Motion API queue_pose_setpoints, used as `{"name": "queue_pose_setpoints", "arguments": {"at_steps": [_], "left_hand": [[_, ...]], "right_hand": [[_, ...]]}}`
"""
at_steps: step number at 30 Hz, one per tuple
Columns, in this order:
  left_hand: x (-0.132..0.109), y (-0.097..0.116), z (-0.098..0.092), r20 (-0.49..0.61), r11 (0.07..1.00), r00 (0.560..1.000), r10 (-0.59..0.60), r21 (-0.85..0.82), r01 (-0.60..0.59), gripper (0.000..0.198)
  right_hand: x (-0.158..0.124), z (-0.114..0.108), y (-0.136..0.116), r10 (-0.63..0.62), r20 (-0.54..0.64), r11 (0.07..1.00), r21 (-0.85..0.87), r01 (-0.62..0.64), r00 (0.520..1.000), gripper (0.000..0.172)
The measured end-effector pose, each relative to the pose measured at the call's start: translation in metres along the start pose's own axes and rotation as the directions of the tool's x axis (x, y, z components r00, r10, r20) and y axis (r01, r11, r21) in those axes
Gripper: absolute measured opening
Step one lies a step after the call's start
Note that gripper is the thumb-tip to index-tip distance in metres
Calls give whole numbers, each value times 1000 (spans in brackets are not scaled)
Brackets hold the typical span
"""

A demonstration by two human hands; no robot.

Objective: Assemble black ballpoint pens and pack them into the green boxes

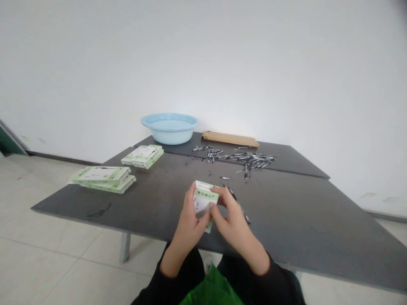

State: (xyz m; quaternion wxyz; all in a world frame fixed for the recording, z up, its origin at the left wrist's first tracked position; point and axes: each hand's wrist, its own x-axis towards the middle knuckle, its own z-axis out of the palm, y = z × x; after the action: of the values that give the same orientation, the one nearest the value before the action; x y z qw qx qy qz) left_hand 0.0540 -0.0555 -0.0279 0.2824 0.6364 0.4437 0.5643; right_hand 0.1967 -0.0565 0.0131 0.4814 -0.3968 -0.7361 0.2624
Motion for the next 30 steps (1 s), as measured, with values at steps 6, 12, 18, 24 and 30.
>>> {"name": "queue_pose_setpoints", "arguments": {"at_steps": [6, 12, 18, 24, 30], "left_hand": [[4, -15, -2, -49, 890, 956, -289, -382, 250, 80], [10, -2, -1, -102, 770, 893, -439, -555, 315, 56], [13, 10, -21, -131, 791, 875, -467, -504, 347, 56], [17, -10, -58, -79, 784, 882, -465, -500, 369, 53], [21, -34, -99, -223, 884, 873, -434, -293, 365, 43]], "right_hand": [[-9, 5, 10, 150, 92, 983, 96, -159, 984, 76], [-23, 26, 10, 198, 168, 977, 51, -209, 966, 91], [-10, 43, 0, 316, 153, 908, 237, -345, 936, 82], [11, 38, -11, 381, 417, 687, 469, -555, 825, 64], [60, 56, -9, 383, 449, 502, 633, -590, 807, 56]]}}
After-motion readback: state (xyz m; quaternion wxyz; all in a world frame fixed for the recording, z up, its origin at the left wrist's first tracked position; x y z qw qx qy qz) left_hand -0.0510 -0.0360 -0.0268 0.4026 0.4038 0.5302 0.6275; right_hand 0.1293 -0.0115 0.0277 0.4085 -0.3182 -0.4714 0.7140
